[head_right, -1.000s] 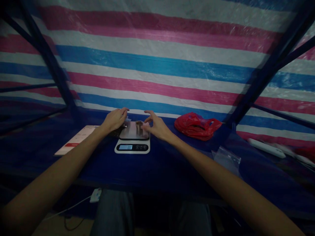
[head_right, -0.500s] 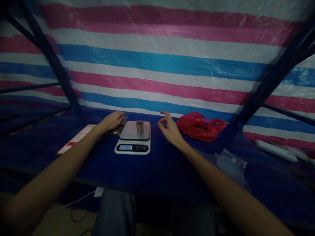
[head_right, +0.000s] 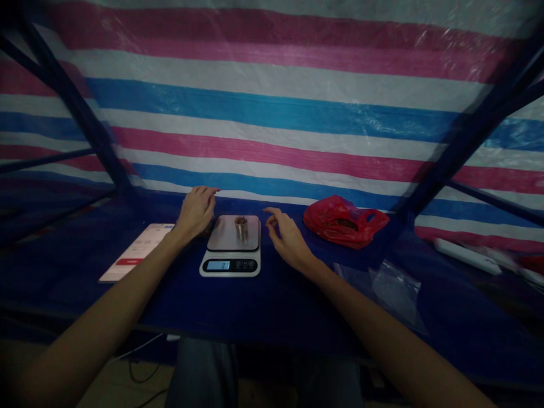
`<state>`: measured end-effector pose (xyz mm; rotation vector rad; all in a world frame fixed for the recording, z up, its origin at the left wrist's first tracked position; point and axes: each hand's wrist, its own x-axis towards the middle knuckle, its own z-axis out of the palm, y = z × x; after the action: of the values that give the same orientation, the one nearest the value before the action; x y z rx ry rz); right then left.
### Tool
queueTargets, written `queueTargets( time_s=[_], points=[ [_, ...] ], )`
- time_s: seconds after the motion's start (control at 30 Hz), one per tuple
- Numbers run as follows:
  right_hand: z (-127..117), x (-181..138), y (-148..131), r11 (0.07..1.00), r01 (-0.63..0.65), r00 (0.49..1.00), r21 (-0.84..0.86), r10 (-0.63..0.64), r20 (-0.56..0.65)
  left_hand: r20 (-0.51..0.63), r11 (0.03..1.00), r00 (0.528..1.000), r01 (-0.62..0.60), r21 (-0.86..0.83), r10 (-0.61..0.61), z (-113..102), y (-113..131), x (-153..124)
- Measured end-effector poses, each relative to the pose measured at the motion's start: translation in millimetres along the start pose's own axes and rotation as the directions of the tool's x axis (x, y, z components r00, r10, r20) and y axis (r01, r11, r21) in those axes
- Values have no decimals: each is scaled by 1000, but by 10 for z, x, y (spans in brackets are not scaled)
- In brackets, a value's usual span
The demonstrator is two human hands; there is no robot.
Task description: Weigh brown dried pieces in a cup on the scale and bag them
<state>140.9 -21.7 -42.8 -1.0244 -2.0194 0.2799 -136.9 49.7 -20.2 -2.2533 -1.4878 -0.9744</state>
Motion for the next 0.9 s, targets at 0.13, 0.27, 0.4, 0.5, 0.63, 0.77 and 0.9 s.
queueTargets(
  time_s=[0.13,0.27,0.4,0.5,0.63,0.77,0.9],
  points=[
    [-26,2,2,1000,8,999,1,-8,-45,-6,993,998,-64,-98,64,27,96,-12],
    [-76,-3,19,1000,4,997,-4,-4,-78,-29,977,993,-114,-178,111,29,109,-13],
    [-37,-38,39,999,-32,999,-7,32,-41,-47,953,992,-122,-276,113,-10,137,-10],
    [-75,-15,48,997,-36,999,-65,35,-11,-34,934,994,-105,-342,100,-27,186,-22],
    [-628,157,49,919,-108,978,-380,30,-206,-12,926,997,-77,-370,78,-29,235,-42],
    [-1451,234,290,512,-465,873,-722,403,-276,3,929,999,-40,-367,44,-42,234,-41],
    [-1701,33,905,425,-351,780,-835,625,-10,43,935,999,3,-354,13,-32,206,-42]
  ],
)
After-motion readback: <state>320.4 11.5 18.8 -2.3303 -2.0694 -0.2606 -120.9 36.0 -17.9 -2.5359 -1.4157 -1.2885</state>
